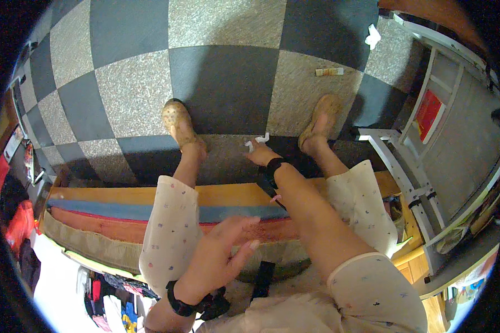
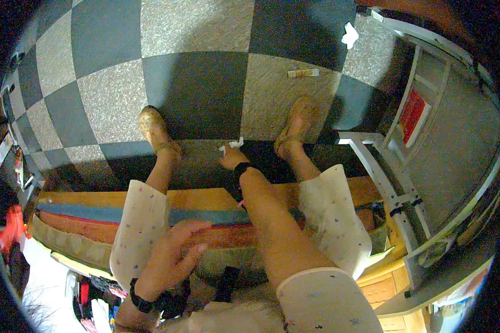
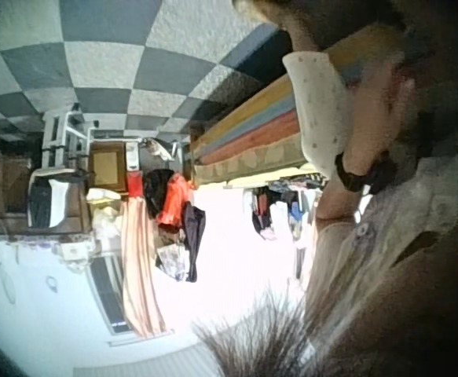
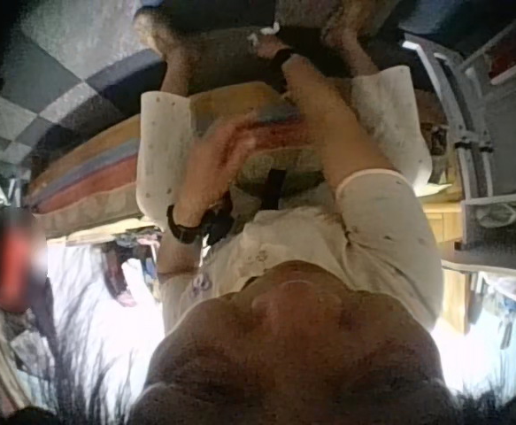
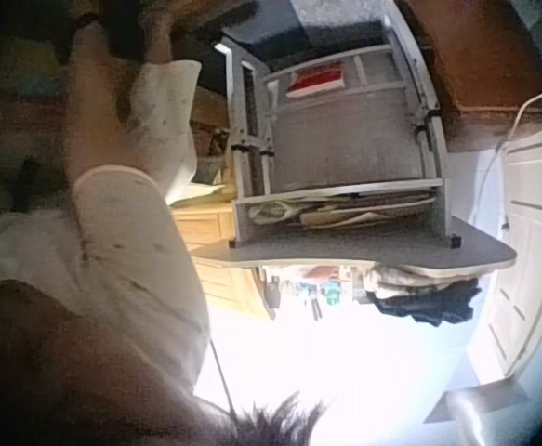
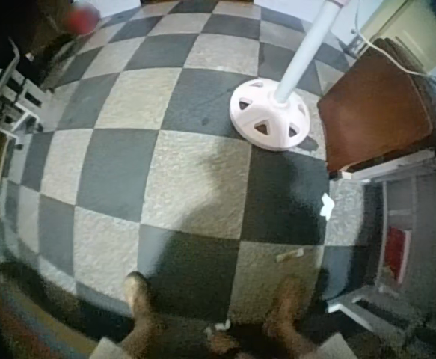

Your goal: The person sits on a tatami mat and folds several pieces of clothing by hand. They pick up garments from a nearby pile, unfold them, smooth them out, and fold them into neat rectangles before placing them on the mat.

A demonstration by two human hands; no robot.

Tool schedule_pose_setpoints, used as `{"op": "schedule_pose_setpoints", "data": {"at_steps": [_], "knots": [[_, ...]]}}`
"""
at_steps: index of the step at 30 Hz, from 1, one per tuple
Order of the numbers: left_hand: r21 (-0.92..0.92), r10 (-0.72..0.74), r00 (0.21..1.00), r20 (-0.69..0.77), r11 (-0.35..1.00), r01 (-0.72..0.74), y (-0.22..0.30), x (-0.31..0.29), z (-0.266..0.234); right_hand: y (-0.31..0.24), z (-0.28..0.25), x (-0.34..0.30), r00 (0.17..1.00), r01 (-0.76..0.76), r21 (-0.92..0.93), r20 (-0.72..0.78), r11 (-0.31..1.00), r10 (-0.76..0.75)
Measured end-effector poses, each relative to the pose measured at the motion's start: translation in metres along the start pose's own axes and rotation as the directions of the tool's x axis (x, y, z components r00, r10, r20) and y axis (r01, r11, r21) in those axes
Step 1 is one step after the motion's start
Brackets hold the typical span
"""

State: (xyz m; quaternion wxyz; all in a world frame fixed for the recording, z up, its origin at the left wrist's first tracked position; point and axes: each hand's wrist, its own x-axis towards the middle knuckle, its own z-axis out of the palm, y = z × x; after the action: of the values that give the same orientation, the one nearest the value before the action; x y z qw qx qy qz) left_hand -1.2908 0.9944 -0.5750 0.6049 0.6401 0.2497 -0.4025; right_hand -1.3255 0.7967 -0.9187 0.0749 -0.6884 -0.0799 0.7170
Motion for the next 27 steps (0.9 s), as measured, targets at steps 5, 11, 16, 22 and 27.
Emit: {"op": "schedule_pose_setpoints", "data": {"at_steps": [5, 11, 16, 22, 27], "knots": [[0.027, -0.019, 0.998, 0.058, 0.999, 0.017, 0.000, 0.005, 0.005, -0.003, -0.065, -0.016, 0.878, 0.305, 0.059, -0.405, 0.951, -0.256], [-0.031, -0.020, 1.000, 0.000, 0.999, 0.020, -0.001, 0.010, 0.011, 0.042, -0.231, -0.039, 0.646, 0.084, 0.014, -0.762, 0.996, -0.044], [0.013, -0.061, 0.998, -0.006, 0.998, 0.061, 0.003, 0.018, 0.008, 0.081, -0.272, -0.031, 0.637, -0.102, -0.179, -0.767, 0.978, -0.074], [0.036, -0.148, 0.989, 0.023, 0.988, 0.147, 0.012, 0.033, 0.005, 0.083, -0.264, -0.006, 0.647, -0.225, -0.247, -0.761, 0.943, -0.046], [-0.049, -0.220, 0.973, 0.075, 0.973, 0.224, 0.020, 0.042, 0.006, 0.093, -0.282, -0.013, 0.586, -0.135, -0.247, -0.801, 0.960, -0.124]]}}
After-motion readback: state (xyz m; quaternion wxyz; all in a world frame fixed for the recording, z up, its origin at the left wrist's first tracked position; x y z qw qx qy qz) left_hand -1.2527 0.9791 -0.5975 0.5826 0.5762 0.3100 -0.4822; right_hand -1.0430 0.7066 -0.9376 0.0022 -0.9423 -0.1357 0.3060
